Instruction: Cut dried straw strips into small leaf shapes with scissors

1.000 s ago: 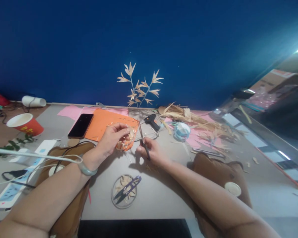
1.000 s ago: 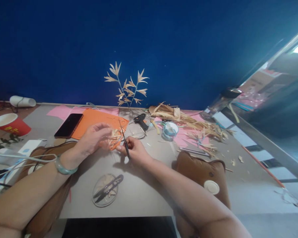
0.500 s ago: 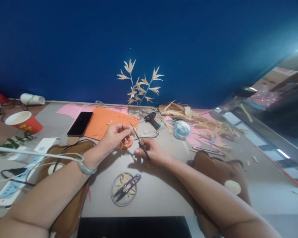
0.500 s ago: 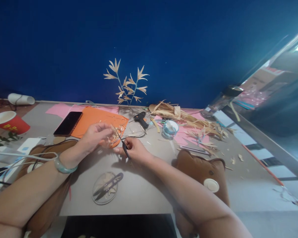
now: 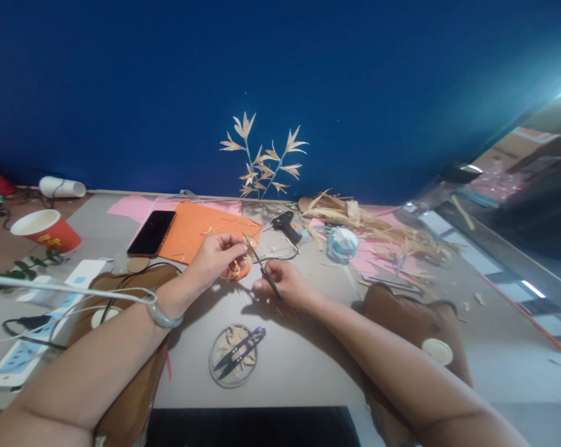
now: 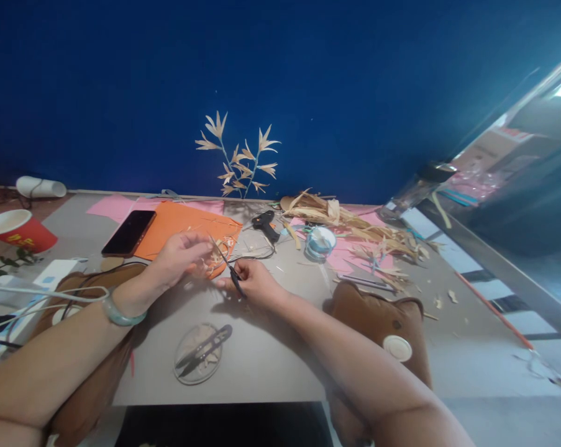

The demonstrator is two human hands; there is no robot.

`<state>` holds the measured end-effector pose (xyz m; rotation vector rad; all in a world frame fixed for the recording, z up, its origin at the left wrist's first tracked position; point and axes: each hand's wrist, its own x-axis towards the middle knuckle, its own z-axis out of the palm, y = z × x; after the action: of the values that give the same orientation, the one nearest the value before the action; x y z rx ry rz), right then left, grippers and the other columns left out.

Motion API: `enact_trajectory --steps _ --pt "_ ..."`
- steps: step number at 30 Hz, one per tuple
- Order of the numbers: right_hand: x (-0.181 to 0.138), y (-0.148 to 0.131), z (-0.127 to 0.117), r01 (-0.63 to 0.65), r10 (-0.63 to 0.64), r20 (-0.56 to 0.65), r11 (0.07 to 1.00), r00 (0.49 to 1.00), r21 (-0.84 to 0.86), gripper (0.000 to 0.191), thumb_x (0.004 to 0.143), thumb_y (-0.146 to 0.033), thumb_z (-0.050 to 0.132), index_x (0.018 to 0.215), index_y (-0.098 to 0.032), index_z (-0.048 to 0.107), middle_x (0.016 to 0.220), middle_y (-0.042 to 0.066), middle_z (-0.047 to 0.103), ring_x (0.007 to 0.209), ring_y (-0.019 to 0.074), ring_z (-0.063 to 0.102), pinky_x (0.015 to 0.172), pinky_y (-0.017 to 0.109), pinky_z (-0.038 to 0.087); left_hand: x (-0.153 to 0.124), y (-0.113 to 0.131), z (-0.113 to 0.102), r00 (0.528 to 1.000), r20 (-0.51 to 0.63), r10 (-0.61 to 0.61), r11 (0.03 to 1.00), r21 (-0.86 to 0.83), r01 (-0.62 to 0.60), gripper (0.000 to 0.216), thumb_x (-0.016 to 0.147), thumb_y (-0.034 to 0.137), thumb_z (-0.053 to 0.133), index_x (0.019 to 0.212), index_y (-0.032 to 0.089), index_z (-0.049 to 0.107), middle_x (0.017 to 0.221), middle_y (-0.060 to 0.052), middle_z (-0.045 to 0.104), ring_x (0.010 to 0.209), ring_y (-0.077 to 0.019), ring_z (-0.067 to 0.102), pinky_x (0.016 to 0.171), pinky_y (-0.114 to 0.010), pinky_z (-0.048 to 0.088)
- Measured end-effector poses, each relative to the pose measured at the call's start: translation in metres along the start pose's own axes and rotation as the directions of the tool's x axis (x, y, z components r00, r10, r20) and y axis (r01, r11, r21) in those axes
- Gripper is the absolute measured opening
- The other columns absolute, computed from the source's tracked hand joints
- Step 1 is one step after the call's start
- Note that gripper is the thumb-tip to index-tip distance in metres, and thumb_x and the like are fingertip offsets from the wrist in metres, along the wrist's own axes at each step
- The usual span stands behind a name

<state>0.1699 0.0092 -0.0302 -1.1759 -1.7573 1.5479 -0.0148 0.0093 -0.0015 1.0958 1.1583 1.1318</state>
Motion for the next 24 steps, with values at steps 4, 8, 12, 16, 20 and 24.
enact_trajectory --steps 4,8,12,16,20,24 --pt "0.001 0.002 0.0 -0.006 0.006 -0.02 1.0 1.0 0.001 0.051 0.057 -0.05 0.079 0.059 -0.019 0.039 0.045 -0.007 0.048 0.043 0.0067 0.041 0.042 0.019 0.028 0.0 0.0 0.0 1.0 -0.004 -0.01 1.0 0.003 0.01 0.021 0.067 0.031 0.07 0.072 0.013 0.061 0.057 0.0 0.061 0.047 -0.0091 0.055 0.043 -0.018 0.042" --pt "0.001 0.006 0.0 0.011 -0.011 -0.043 1.0 0.999 -0.005 0.05 0.057 -0.049 0.079 0.058 -0.019 0.039 0.045 -0.007 0.047 0.043 0.0062 0.039 0.042 0.019 0.027 0.0 0.0 0.0 1.0 -0.017 -0.001 1.0 -0.002 0.001 0.021 0.066 0.031 0.07 0.072 0.014 0.06 0.057 0.001 0.061 0.048 -0.0094 0.056 0.043 -0.018 0.041" --pt "0.003 0.009 0.0 0.011 -0.011 -0.054 1.0 0.998 0.0 0.049 0.059 -0.05 0.078 0.057 -0.019 0.04 0.044 -0.007 0.047 0.042 0.0063 0.04 0.041 0.019 0.028 0.0 0.0 -0.001 1.0 -0.005 -0.01 1.0 0.011 0.01 0.021 0.068 0.032 0.069 0.07 0.014 0.059 0.056 0.001 0.06 0.046 -0.0085 0.055 0.043 -0.018 0.04" --pt "0.004 0.011 0.002 0.01 -0.01 -0.084 1.0 0.996 0.001 0.048 0.064 -0.051 0.075 0.057 -0.019 0.039 0.042 -0.006 0.047 0.039 0.0062 0.038 0.041 0.02 0.027 0.0 0.0 -0.001 1.0 0.003 -0.015 1.0 -0.019 0.015 0.024 0.069 0.034 0.071 0.069 0.014 0.057 0.055 0.002 0.059 0.045 -0.0077 0.053 0.042 -0.017 0.039" --pt "0.003 0.007 0.002 0.016 -0.013 -0.101 0.999 0.995 0.031 0.048 0.064 -0.052 0.074 0.06 -0.019 0.039 0.044 -0.007 0.046 0.041 0.0063 0.039 0.042 0.02 0.029 0.0 0.0 0.0 0.999 -0.021 -0.029 0.994 -0.102 0.027 0.025 0.064 0.032 0.074 0.07 0.015 0.057 0.057 0.002 0.06 0.048 -0.008 0.055 0.044 -0.018 0.041" --pt "0.0 0.0 -0.001 0.032 -0.032 0.007 0.998 0.999 0.045 0.047 0.063 -0.053 0.074 0.069 -0.019 0.043 0.055 -0.005 0.052 0.05 0.009 0.049 0.047 0.022 0.037 0.003 -0.001 -0.002 0.998 -0.061 -0.031 0.987 -0.158 0.021 0.025 0.062 0.029 0.076 0.071 0.015 0.058 0.061 0.002 0.061 0.053 -0.0097 0.058 0.049 -0.019 0.044"
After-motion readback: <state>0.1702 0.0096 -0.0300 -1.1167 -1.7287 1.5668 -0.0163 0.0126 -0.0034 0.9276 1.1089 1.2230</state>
